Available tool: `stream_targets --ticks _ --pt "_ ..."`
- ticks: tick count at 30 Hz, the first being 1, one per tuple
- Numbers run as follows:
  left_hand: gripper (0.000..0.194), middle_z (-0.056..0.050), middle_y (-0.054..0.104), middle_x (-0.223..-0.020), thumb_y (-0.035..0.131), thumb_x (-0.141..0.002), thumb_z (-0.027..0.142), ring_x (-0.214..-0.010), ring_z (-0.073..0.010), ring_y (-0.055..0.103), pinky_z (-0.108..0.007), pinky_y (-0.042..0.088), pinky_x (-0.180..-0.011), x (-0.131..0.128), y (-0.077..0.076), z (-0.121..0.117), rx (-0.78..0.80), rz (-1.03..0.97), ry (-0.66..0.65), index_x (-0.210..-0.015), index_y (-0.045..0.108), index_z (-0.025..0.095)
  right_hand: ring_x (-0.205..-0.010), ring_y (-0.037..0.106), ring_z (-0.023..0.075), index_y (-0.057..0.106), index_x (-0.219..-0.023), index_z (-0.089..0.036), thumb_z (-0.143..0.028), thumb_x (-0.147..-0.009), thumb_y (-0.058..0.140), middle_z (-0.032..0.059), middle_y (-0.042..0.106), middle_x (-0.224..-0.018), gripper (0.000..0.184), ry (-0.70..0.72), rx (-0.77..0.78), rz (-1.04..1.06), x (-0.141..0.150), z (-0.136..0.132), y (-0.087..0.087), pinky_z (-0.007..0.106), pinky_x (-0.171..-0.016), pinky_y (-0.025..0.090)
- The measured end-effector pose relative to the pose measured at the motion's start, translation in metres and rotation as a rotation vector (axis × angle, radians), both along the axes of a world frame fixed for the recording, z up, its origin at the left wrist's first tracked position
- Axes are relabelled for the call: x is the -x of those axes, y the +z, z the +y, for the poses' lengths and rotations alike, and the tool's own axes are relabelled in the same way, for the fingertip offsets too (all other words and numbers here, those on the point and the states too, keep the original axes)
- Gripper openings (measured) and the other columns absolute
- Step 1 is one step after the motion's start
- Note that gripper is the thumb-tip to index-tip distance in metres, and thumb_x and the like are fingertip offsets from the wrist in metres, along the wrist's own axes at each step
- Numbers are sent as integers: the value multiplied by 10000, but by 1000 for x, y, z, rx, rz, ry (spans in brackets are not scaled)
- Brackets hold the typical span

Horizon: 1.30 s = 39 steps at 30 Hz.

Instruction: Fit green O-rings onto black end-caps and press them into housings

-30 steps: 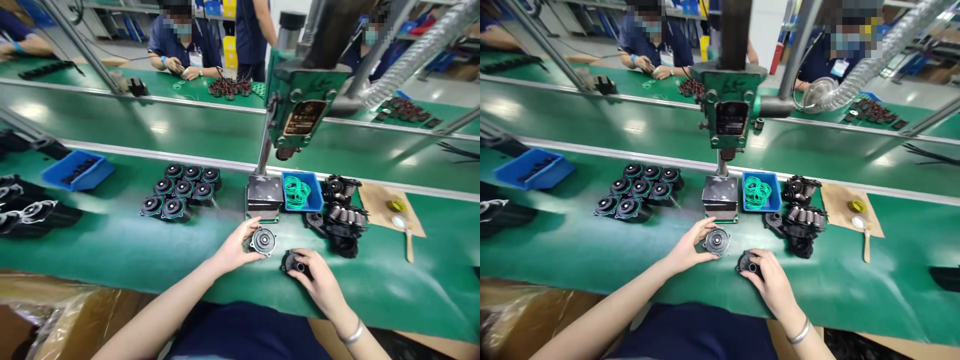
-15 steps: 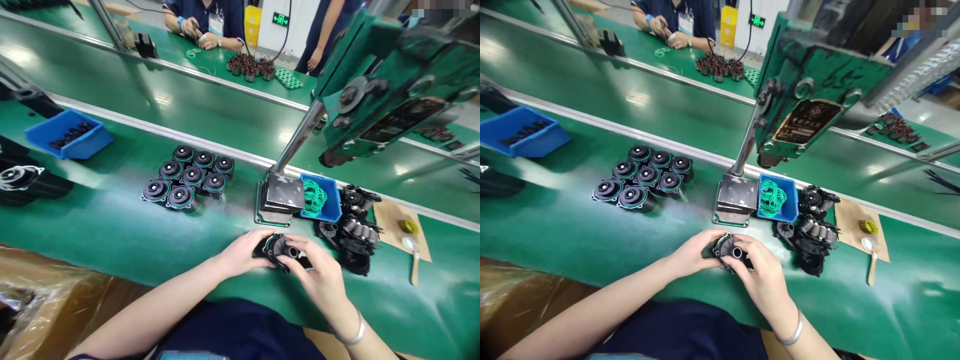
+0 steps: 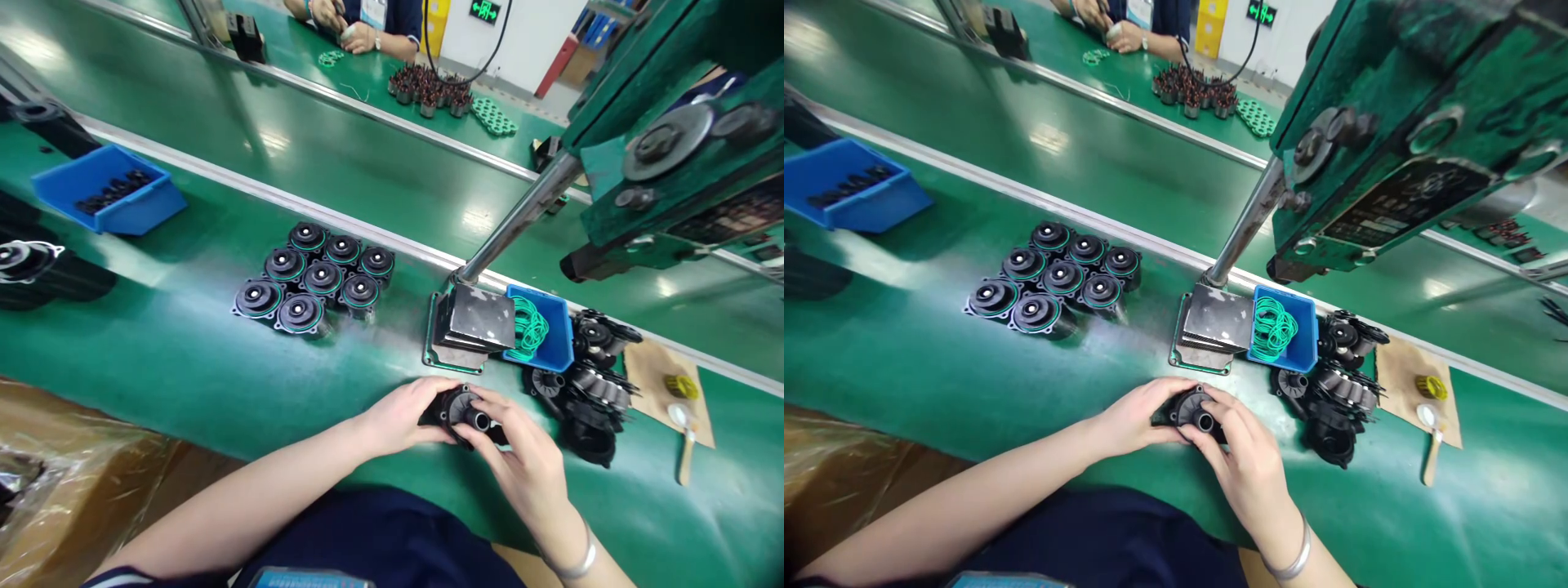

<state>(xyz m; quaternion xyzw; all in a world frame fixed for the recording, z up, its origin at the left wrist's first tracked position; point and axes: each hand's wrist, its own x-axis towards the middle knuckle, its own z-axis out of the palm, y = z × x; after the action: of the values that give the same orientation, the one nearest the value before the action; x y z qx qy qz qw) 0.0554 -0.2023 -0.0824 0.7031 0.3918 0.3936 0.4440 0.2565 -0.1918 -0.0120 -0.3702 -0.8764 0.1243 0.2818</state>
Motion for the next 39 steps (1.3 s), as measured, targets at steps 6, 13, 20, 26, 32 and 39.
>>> stream_targets --ticks 6,13,20,26,32,39 --pt "690 -146 620 -1332 801 -783 347 -1256 -303 592 -476 492 -1068 1 2 1 18 5 -15 -1367 458 212 -1015 705 196 578 -1091 -150 -236 -913 661 135 698 -1110 214 12 0 -3 0 1 1 303 -904 593" --pt "694 -154 623 -1322 804 -780 355 -1244 -297 598 -462 497 -1063 0 1 1 7 8 -15 -1361 457 201 -1012 705 197 578 -1093 -160 -231 -904 676 130 697 -1116 225 4 13 -13 0 1 3 307 -898 596" --pt "694 -144 621 -1327 802 -782 363 -1247 -302 597 -478 492 -1068 1 -1 1 29 15 -22 -1367 458 217 -1025 703 205 577 -1099 -168 -243 -903 677 126 697 -1123 233 0 17 -21 -2 0 -1 323 -904 600" --pt "739 -149 585 -1369 766 -817 357 -1277 -297 573 -463 485 -1084 2 1 0 -42 5 -27 -1435 382 232 -1046 694 204 562 -1102 -176 -249 -910 666 123 687 -1129 230 4 42 -11 -1 2 0 331 -910 599" --pt "534 -138 534 -1400 688 -887 316 -1298 -259 554 -392 483 -1087 -2 -7 -4 -193 76 -41 -1372 472 261 -1048 705 213 505 -1092 -198 -346 -947 606 117 693 -1120 230 -68 120 22 3 -4 -11 334 -865 617" --pt "620 -90 628 -1244 804 -744 250 -1122 -240 655 -348 563 -954 7 44 13 -401 92 90 -1304 539 275 -1028 710 223 554 -1267 -222 -555 -888 613 75 706 -1146 508 -39 -41 -47 -27 33 82 318 -862 622"
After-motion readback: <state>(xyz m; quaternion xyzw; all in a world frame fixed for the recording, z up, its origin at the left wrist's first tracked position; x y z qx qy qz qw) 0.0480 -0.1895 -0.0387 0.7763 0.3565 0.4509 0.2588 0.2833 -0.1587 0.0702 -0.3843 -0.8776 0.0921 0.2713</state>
